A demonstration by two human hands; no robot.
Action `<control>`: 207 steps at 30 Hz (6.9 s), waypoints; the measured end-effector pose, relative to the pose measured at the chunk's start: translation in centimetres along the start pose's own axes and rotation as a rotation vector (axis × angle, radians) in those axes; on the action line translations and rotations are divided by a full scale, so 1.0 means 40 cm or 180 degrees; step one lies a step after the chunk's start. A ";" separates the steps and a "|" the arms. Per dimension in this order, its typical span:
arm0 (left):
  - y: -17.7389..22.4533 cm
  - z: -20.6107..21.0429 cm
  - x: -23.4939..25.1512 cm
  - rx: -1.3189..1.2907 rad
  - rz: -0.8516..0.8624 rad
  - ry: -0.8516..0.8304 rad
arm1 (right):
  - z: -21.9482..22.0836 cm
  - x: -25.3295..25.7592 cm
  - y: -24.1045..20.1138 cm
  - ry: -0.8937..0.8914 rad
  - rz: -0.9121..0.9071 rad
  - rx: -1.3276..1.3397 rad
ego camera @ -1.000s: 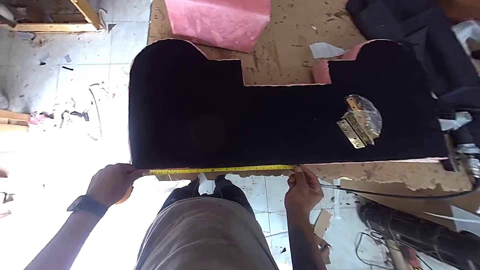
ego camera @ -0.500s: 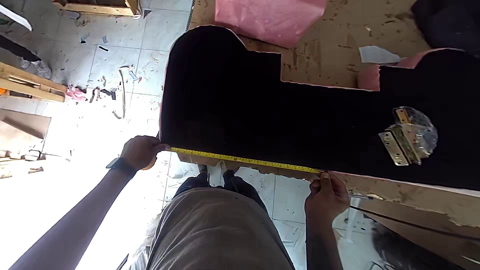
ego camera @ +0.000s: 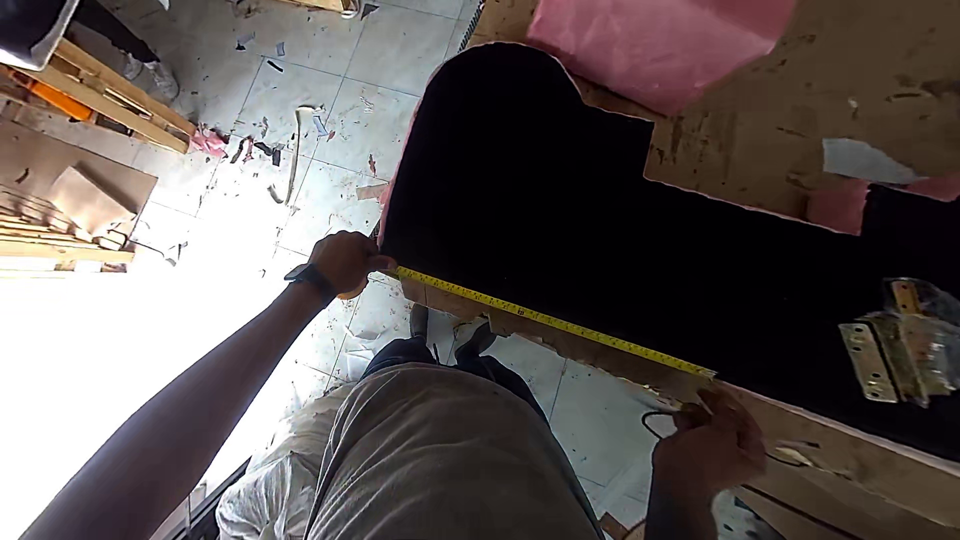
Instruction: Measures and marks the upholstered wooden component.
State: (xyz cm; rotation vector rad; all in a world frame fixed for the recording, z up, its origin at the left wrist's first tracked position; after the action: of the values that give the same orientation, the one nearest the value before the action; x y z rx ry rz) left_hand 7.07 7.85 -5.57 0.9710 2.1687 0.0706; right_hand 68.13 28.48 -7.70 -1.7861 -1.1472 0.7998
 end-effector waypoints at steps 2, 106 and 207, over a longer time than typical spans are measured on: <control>-0.001 0.001 0.000 0.0025 0.0035 0.0004 | -0.047 0.003 -0.034 0.0324 -0.0332 -0.0106; 0.499 0.342 -0.111 -0.1741 0.1286 -0.1559 | -0.488 0.062 -0.085 0.1355 -0.0471 0.0181; 1.202 0.639 -0.147 0.0828 -0.0101 0.0067 | -0.650 0.922 0.258 0.0631 -0.0089 0.0170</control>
State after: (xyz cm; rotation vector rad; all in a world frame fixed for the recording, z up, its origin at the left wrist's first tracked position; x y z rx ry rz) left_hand 56.18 32.12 -4.57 1.0830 2.2495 -0.2226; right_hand 107.87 52.21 -8.08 -1.7582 -1.0092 0.6159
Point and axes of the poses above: each hand's wrist, its own x-axis towards the middle knuckle, its own z-axis out of the palm, y = z × x, the point moved 7 cm from there along x, towards the middle knuckle, and after that the axes turned 10 degrees about -x, right-handed, at the moved point
